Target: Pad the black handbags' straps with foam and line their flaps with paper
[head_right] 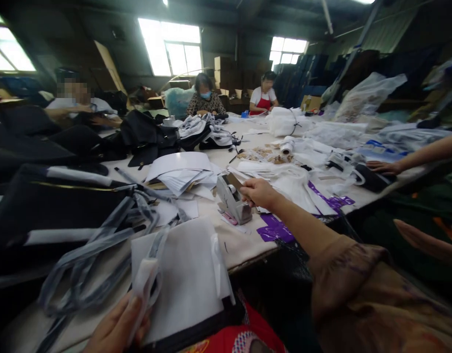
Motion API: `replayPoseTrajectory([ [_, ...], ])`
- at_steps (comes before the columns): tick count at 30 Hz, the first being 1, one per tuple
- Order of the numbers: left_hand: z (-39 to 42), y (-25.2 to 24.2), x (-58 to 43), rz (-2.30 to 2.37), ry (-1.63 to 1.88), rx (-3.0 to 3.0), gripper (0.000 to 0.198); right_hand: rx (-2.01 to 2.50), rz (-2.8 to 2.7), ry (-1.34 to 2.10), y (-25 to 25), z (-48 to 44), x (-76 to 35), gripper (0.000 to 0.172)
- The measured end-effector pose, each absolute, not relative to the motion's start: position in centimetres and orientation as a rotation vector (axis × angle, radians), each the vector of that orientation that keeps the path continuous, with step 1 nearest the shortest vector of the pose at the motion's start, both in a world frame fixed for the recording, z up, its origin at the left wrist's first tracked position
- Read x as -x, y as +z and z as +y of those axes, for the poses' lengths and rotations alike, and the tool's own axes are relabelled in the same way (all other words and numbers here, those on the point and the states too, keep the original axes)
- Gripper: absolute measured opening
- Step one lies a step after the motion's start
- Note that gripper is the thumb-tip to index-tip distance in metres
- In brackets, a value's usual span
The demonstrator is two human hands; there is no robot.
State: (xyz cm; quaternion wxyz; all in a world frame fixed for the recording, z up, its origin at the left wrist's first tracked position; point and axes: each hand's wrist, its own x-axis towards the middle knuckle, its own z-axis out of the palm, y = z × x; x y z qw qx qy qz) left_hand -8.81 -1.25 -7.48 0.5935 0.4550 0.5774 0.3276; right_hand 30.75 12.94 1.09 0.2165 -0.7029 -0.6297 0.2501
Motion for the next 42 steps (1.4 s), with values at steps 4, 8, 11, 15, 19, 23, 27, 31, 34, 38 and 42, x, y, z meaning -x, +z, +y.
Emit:
replayPoseTrajectory([
  [4,-1.4,-6.7,9.1,1.189,0.819,-1.004,0.046,1.515,-1.848,1.188,1.5,7.7,-22.7,0.028],
  [8,-1.4,-7.2,10.0,1.054,0.879,-0.821,0.044,1.462,-2.256,1.250,0.6,4.4,-16.0,0.027],
  [11,-1.5,-7.8,10.5,0.956,0.921,-0.691,0.043,1.485,-2.423,1.127,-0.1,3.7,-13.2,0.025],
  [15,-1.6,-8.0,10.8,0.861,0.948,-0.612,0.040,1.538,-2.445,1.072,-0.1,3.7,-11.5,0.026],
  [19,-1.6,-8.1,10.8,0.833,0.953,-0.624,0.039,1.599,-2.394,1.043,-0.1,3.6,-10.8,0.027],
  [23,-2.0,-7.9,10.5,0.914,0.947,-0.771,0.041,1.575,-2.335,1.114,-1.6,3.8,-10.3,0.028],
  [27,-2.5,-7.6,10.0,1.023,0.935,-1.007,0.043,1.512,-2.086,1.401,-3.6,4.0,-9.1,0.028],
  [31,-2.9,-7.9,9.8,1.108,0.890,-1.155,0.045,1.565,-1.433,1.932,-4.7,3.2,-7.6,0.020],
  [34,-2.9,-8.1,9.9,1.150,0.880,-1.192,0.046,1.549,-1.103,2.013,-5.0,2.4,-6.8,0.022],
  [38,-3.1,-8.0,9.9,1.174,0.862,-1.207,0.046,1.469,-0.907,2.001,-5.4,1.6,-6.5,0.027],
  [42,-3.3,-7.6,9.9,1.212,0.858,-1.239,0.042,1.409,-0.957,2.010,-5.7,1.1,-6.5,0.031],
])
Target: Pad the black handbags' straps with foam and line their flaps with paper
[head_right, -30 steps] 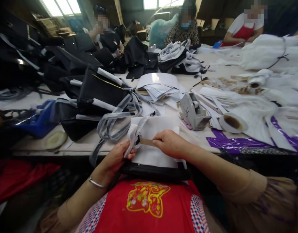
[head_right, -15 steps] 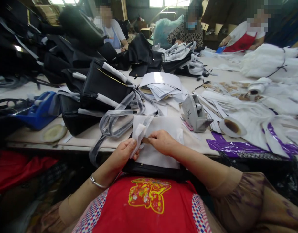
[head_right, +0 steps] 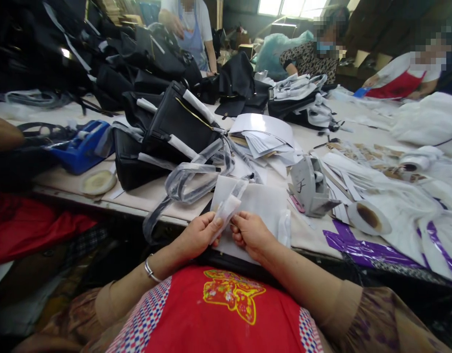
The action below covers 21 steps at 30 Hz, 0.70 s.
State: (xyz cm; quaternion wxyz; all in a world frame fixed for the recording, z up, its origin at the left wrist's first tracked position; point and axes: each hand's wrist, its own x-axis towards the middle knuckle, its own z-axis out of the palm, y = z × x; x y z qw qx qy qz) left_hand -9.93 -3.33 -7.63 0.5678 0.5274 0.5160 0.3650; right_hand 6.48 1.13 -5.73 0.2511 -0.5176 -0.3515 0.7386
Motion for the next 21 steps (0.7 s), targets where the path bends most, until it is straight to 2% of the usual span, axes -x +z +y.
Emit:
replayPoseTrajectory([
  [4,-3.6,-7.4,10.0,1.241,0.858,-1.286,0.040,1.353,-1.122,2.039,-5.6,0.9,-6.7,0.024],
  [8,-3.7,-7.5,10.0,1.238,0.880,-1.257,0.041,1.267,-1.044,2.183,-5.3,0.8,-7.0,0.017],
  [14,-3.6,-7.6,9.9,1.253,0.892,-1.255,0.041,1.117,-0.766,2.391,-4.8,0.5,-7.3,0.030],
  [21,-3.4,-7.7,9.7,1.230,0.830,-1.144,0.047,1.263,-0.846,2.197,-4.8,-0.1,-6.7,0.035],
])
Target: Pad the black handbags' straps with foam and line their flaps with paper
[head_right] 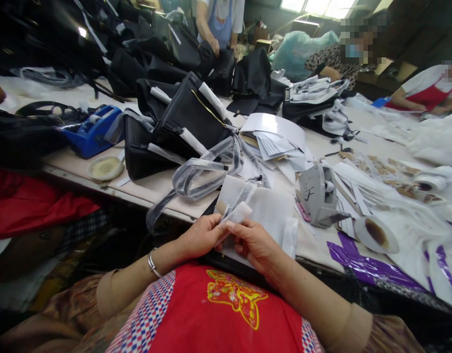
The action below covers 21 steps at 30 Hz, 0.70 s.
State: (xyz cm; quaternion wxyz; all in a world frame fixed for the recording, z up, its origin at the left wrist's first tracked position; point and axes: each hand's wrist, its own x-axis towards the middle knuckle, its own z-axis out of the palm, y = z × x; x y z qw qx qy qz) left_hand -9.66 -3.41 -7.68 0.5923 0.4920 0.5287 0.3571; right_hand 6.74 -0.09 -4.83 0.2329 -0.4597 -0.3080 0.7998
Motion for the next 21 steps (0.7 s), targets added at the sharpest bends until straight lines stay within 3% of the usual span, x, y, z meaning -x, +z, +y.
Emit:
replayPoseTrajectory([
  [11,-3.6,-7.3,9.6,1.237,0.832,-0.862,0.051,1.270,-1.123,2.112,-5.4,0.5,-7.3,0.038],
  [17,-3.6,-7.5,9.4,1.096,0.883,-0.784,0.050,1.332,-1.973,1.518,-4.3,0.7,-7.6,0.045],
  [21,-3.6,-7.4,9.7,1.023,0.931,-0.794,0.046,1.422,-2.117,1.196,-3.8,0.3,-7.4,0.044],
])
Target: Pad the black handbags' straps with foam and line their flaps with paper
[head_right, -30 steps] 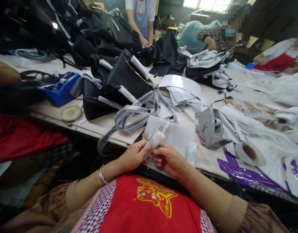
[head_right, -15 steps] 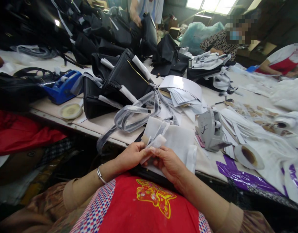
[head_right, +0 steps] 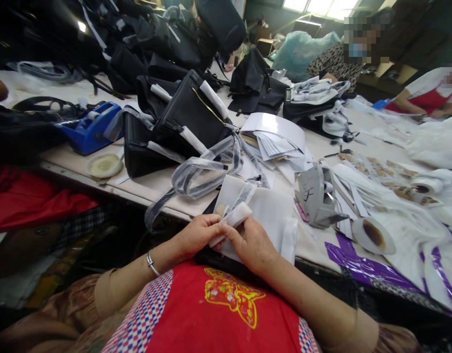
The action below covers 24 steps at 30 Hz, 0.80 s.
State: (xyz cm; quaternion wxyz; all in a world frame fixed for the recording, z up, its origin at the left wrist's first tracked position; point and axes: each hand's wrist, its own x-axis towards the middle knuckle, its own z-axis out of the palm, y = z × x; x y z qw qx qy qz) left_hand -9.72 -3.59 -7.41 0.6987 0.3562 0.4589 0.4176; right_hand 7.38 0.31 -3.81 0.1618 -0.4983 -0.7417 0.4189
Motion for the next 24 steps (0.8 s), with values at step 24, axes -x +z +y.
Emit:
replayPoseTrajectory([
  [24,-3.7,-8.0,10.4,1.070,0.921,-0.698,0.049,1.299,-2.797,0.236,-1.4,2.1,-9.4,0.026],
])
